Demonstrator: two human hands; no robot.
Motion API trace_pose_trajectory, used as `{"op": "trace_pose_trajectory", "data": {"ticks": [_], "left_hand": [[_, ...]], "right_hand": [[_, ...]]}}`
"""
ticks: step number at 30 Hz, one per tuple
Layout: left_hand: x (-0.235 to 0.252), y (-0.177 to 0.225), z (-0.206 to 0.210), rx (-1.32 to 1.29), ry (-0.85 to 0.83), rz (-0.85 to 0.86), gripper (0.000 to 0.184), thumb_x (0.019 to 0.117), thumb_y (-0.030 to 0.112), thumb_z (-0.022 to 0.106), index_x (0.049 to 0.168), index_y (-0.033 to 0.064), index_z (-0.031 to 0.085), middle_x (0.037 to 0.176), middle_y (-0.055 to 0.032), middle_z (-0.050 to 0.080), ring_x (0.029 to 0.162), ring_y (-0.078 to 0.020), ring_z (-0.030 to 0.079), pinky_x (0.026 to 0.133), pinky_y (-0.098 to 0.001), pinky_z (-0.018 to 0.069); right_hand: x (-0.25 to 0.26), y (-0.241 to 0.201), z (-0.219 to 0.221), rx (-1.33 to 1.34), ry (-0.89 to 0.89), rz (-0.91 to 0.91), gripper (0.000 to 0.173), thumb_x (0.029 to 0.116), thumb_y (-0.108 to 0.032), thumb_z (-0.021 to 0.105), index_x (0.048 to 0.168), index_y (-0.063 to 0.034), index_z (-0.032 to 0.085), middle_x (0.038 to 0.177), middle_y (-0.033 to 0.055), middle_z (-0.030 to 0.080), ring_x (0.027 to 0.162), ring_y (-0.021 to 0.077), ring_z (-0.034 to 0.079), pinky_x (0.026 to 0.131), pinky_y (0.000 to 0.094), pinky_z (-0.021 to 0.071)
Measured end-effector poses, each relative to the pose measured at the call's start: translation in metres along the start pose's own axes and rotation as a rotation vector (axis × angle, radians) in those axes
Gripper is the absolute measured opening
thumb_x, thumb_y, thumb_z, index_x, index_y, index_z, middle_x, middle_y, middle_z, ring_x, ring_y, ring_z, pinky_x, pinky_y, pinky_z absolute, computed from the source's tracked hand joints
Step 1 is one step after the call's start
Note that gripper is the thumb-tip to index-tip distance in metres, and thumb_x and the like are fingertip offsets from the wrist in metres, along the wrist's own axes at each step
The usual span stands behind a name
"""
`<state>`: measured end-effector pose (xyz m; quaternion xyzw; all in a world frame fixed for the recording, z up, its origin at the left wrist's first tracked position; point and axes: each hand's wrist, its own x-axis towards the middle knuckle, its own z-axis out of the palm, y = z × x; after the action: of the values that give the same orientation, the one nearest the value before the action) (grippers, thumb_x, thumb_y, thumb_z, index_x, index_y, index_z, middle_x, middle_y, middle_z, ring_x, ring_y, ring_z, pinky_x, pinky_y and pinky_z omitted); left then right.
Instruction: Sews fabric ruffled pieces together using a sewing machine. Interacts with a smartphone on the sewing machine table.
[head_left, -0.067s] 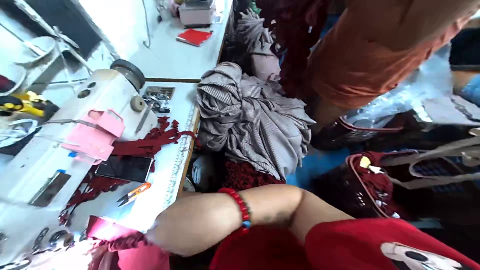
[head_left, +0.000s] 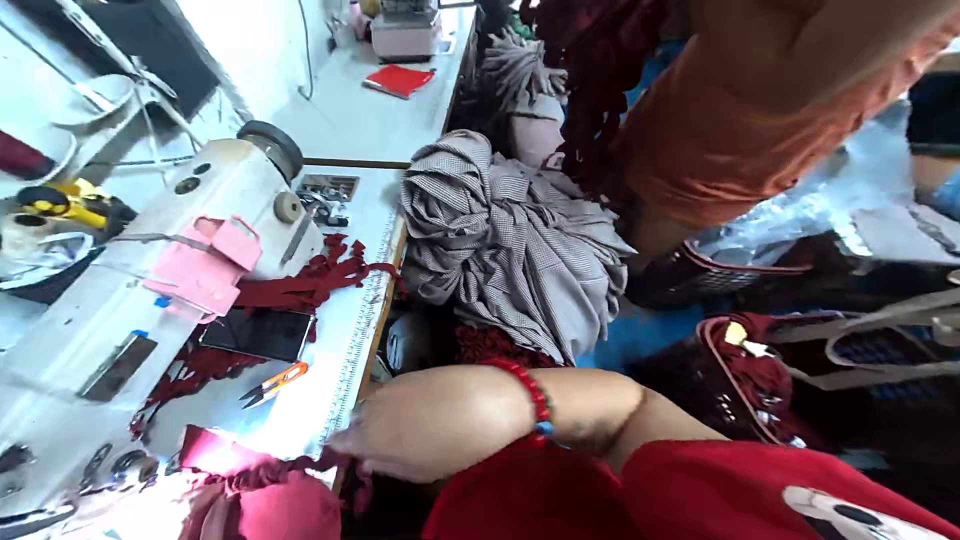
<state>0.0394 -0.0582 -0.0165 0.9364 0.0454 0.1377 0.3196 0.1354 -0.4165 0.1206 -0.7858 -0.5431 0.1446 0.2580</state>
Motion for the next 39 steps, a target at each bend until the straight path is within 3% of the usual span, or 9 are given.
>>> {"op": "trace_pose_trajectory", "data": {"ticks": [6,10,13,16,20,25,30,34,39], "left_hand": [[0.000,0.015,-0.007,0.193,-0.014,0.108,0.039,0.1013,0.025,0.052,0.119,-0.0040,0.071,0.120,-0.0220,0.071,0.117,-0.0333,0.067,0.106,-0.0511,0.0487],[0.002,0.028,-0.016,0.339,0.026,0.086,0.029,0.0995,0.019,0.054,0.111,0.0047,0.076,0.116,-0.0168,0.073,0.113,-0.0358,0.068,0.098,-0.0618,0.0487],[-0.003,0.028,-0.019,0.349,0.054,0.020,0.028,0.0974,0.019,0.056,0.117,0.0102,0.075,0.125,-0.0130,0.071,0.122,-0.0335,0.064,0.105,-0.0615,0.0453],[-0.005,0.023,-0.016,0.257,0.071,0.014,0.030,0.0971,0.018,0.055,0.119,0.0114,0.074,0.126,-0.0091,0.071,0.124,-0.0271,0.063,0.107,-0.0545,0.0454],[-0.006,0.022,-0.015,0.208,0.061,-0.027,0.030,0.0976,0.020,0.055,0.121,0.0138,0.073,0.125,-0.0060,0.071,0.123,-0.0230,0.063,0.106,-0.0512,0.0475],[-0.006,0.024,-0.009,0.198,0.076,-0.050,0.030,0.0990,0.027,0.060,0.122,0.0144,0.074,0.127,-0.0077,0.070,0.124,-0.0237,0.063,0.107,-0.0509,0.0467],[-0.009,0.031,-0.008,0.136,0.078,-0.075,0.027,0.1018,0.025,0.061,0.121,0.0098,0.072,0.120,-0.0100,0.071,0.114,-0.0250,0.067,0.100,-0.0497,0.0518],[-0.002,0.022,-0.007,0.213,0.102,-0.002,0.028,0.1023,0.021,0.054,0.117,0.0095,0.074,0.120,-0.0111,0.072,0.119,-0.0265,0.065,0.105,-0.0493,0.0469],[0.003,0.021,-0.007,0.223,0.082,0.005,0.027,0.1000,0.028,0.059,0.116,0.0125,0.074,0.120,-0.0095,0.071,0.120,-0.0255,0.063,0.107,-0.0502,0.0448]], "right_hand": [[-0.043,0.048,-0.012,0.130,0.062,0.092,0.029,0.1041,-0.012,0.055,0.127,-0.0056,0.071,0.096,0.0094,0.075,0.083,0.0186,0.072,0.080,0.0396,0.0596],[-0.004,0.064,0.020,-0.151,0.008,0.232,0.031,0.1065,-0.028,0.054,0.123,-0.0090,0.073,0.110,0.0144,0.074,0.101,0.0331,0.072,0.087,0.0596,0.0567],[0.053,0.043,0.057,-0.071,0.210,0.046,0.027,0.1045,-0.029,0.054,0.108,-0.0132,0.076,0.100,0.0051,0.072,0.091,0.0216,0.071,0.079,0.0483,0.0593],[0.109,0.027,0.094,-0.089,0.294,-0.067,0.023,0.1024,-0.027,0.059,0.106,-0.0112,0.075,0.099,0.0070,0.072,0.094,0.0242,0.070,0.081,0.0472,0.0588],[0.155,0.024,0.122,-0.247,0.249,-0.092,0.025,0.0995,-0.027,0.065,0.111,-0.0060,0.073,0.104,0.0162,0.070,0.101,0.0359,0.068,0.085,0.0542,0.0561],[0.171,0.017,0.108,-0.019,0.161,-0.027,0.018,0.0994,-0.011,0.058,0.102,-0.0024,0.073,0.096,0.0163,0.071,0.092,0.0329,0.070,0.080,0.0563,0.0552],[0.169,0.033,0.101,0.484,-0.041,0.128,0.018,0.1055,-0.018,0.054,0.120,-0.0094,0.060,0.079,0.0071,0.064,0.059,0.0137,0.059,0.055,0.0304,0.0511],[0.172,0.006,0.072,0.161,-0.137,0.020,0.024,0.1011,-0.008,0.057,0.125,-0.0058,0.057,0.096,0.0146,0.067,0.082,0.0243,0.066,0.072,0.0446,0.0543],[0.184,0.012,0.085,-0.008,0.024,-0.049,0.015,0.1011,-0.003,0.057,0.105,0.0020,0.071,0.105,0.0231,0.069,0.100,0.0384,0.068,0.087,0.0565,0.0527]]}}
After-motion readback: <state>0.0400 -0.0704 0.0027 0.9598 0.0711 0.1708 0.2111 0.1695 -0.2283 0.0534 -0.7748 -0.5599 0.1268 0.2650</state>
